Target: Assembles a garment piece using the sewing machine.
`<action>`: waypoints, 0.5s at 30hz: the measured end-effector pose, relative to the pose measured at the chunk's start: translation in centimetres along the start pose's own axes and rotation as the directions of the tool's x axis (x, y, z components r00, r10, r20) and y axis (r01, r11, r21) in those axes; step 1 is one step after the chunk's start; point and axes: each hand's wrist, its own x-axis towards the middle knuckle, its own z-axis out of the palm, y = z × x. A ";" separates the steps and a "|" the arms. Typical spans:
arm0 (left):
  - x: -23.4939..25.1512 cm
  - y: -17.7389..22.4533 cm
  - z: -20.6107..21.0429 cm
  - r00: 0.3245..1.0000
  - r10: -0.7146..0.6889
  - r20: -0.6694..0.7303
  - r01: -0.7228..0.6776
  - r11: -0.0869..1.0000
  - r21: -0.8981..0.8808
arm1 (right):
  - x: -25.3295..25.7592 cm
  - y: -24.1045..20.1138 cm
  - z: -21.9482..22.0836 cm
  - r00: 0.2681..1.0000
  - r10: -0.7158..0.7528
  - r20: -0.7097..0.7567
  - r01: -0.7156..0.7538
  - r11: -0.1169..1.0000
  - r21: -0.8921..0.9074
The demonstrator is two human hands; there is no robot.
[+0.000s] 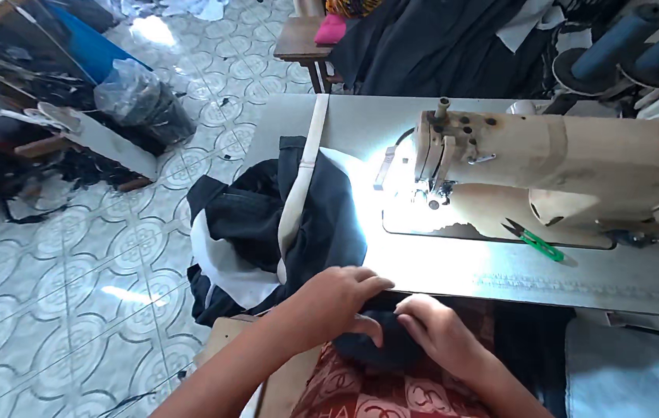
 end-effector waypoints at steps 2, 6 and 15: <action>1.2 1.1 0.6 0.996 0.070 0.048 -0.069 0.997 -0.026 | 0.3 -2.3 -2.4 0.971 -0.111 -0.211 0.113 0.994 -0.004; 2.9 1.8 0.1 0.958 0.272 -0.090 -0.275 0.961 -0.024 | 0.5 -4.4 -6.8 0.905 -0.244 -0.349 0.223 0.970 -0.100; -2.2 0.3 -6.2 0.825 0.033 -0.564 -0.026 0.999 0.020 | -2.3 -1.2 -5.7 1.000 -0.002 0.009 0.004 0.969 -0.249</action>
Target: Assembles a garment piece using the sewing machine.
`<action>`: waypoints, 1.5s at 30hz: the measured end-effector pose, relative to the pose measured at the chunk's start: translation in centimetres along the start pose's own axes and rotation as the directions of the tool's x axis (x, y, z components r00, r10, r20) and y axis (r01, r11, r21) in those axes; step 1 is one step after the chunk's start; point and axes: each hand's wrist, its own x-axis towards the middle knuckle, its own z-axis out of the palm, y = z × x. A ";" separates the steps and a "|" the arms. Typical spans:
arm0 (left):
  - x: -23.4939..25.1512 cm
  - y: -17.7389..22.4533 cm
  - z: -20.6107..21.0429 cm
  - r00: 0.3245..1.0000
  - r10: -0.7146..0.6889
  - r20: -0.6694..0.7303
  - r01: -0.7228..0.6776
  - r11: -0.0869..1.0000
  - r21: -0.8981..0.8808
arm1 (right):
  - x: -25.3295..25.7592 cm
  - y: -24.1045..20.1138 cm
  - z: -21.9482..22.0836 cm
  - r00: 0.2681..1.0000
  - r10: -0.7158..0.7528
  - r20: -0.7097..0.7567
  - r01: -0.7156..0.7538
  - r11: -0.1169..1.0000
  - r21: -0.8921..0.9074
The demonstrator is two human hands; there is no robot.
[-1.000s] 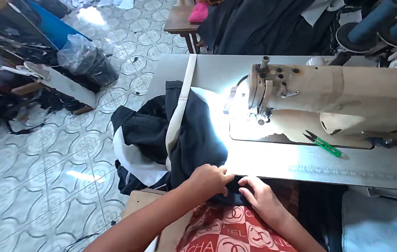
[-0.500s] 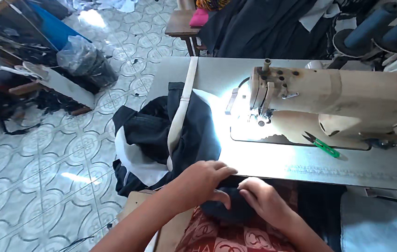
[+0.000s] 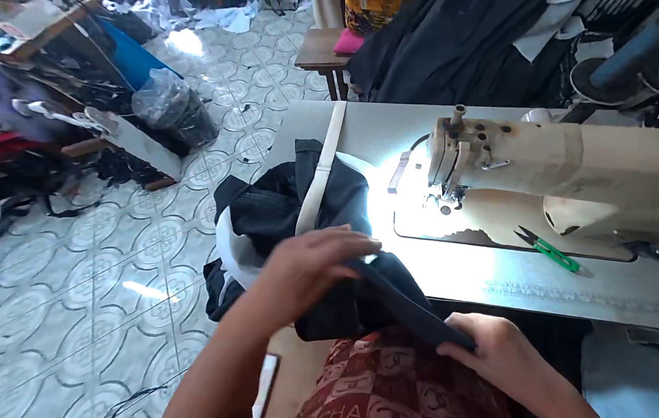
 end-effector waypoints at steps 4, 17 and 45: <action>-3.1 -4.1 -4.9 0.982 -0.181 -0.058 0.185 0.980 0.074 | -1.4 2.5 -3.1 0.985 0.171 0.004 -0.171 0.984 -0.047; -3.5 -7.6 -5.1 0.907 -0.404 -0.115 0.392 0.716 0.577 | 3.5 11.8 -8.1 0.810 0.550 -0.204 -0.582 0.712 -0.393; -0.6 -4.3 20.9 0.977 -0.133 0.164 0.110 0.984 0.141 | 0.1 3.2 2.6 0.800 0.472 -0.371 -0.600 0.645 -0.474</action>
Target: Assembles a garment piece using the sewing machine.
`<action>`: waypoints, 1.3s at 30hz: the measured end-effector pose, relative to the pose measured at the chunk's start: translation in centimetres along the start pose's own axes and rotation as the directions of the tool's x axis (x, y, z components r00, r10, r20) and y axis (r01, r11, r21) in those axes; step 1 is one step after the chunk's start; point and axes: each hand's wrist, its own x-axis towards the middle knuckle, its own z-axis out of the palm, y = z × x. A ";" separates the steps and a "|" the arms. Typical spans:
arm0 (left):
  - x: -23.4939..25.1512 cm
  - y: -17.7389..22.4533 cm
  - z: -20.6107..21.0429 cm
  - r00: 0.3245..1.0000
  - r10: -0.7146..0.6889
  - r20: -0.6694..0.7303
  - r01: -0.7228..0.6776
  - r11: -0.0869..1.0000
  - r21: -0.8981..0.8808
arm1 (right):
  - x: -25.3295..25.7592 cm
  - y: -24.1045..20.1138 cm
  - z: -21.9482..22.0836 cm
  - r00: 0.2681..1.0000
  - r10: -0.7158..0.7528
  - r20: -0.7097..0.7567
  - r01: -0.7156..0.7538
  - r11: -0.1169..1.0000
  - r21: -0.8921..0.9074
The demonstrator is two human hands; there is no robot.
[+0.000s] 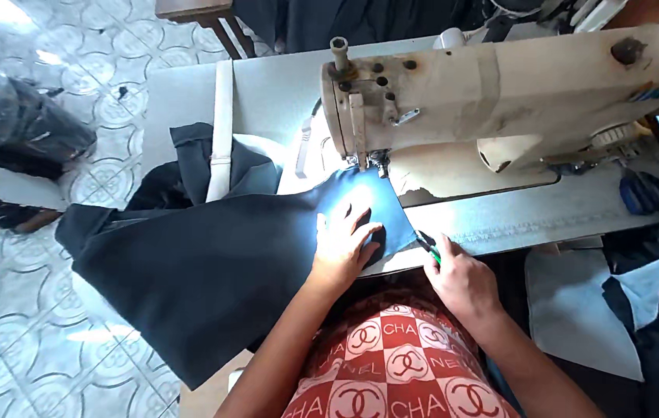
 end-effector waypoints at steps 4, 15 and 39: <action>0.0 0.0 0.1 1.000 0.003 -0.012 -0.002 1.000 0.000 | 0.7 -0.4 0.9 1.000 0.011 0.013 -0.012 0.999 0.044; -1.3 0.4 -0.9 0.995 0.039 0.089 -0.031 0.996 -0.088 | -2.5 2.5 -1.5 0.973 0.229 -0.006 -0.223 0.954 0.201; -4.2 1.9 -2.0 0.970 0.110 0.215 -0.064 0.976 -0.209 | 1.4 -1.7 0.8 0.980 0.161 0.118 -0.180 0.969 0.168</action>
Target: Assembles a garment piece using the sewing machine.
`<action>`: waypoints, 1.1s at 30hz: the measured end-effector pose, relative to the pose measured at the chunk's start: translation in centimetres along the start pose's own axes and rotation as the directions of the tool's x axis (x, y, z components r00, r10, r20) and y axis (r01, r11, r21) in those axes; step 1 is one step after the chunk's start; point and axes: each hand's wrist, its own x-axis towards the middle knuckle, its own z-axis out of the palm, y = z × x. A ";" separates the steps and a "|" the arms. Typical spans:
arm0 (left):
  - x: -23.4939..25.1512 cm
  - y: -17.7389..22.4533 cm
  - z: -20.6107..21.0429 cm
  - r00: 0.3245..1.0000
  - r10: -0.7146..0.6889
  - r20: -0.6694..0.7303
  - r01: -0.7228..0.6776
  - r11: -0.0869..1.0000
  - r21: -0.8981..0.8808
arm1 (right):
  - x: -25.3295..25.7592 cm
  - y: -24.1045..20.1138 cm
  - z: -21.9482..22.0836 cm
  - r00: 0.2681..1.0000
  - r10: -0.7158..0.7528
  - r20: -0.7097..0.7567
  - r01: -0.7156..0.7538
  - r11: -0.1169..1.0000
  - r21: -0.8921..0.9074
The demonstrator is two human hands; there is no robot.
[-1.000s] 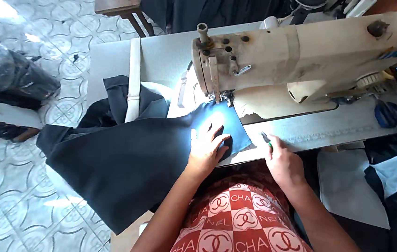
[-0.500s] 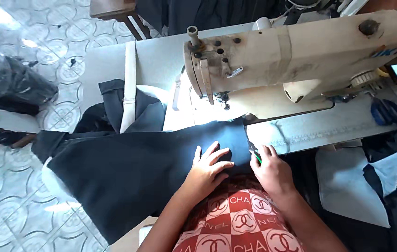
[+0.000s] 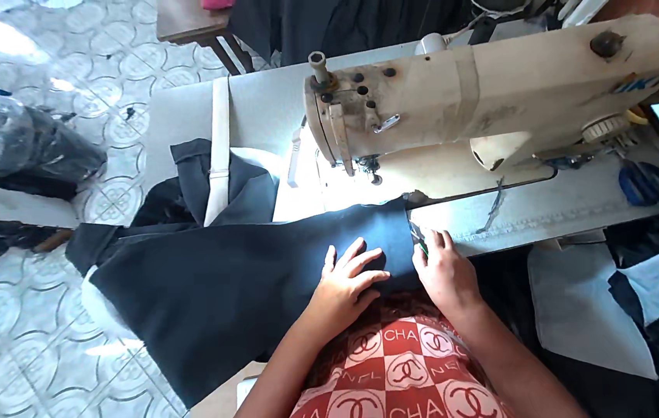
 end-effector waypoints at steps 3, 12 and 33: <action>0.0 0.0 -0.1 1.000 -0.006 0.008 0.006 1.000 -0.006 | 1.3 -0.1 0.3 1.000 0.009 0.027 -0.009 1.000 -0.007; -2.7 2.9 -2.2 0.889 -0.133 -0.439 0.303 0.889 0.343 | 6.3 9.4 -3.3 0.982 0.123 -0.143 -0.135 0.988 -0.075; 5.9 -17.7 -13.5 0.988 -0.155 0.016 0.135 0.905 0.403 | 3.9 -9.9 6.2 0.915 -0.404 -0.004 0.404 0.915 0.015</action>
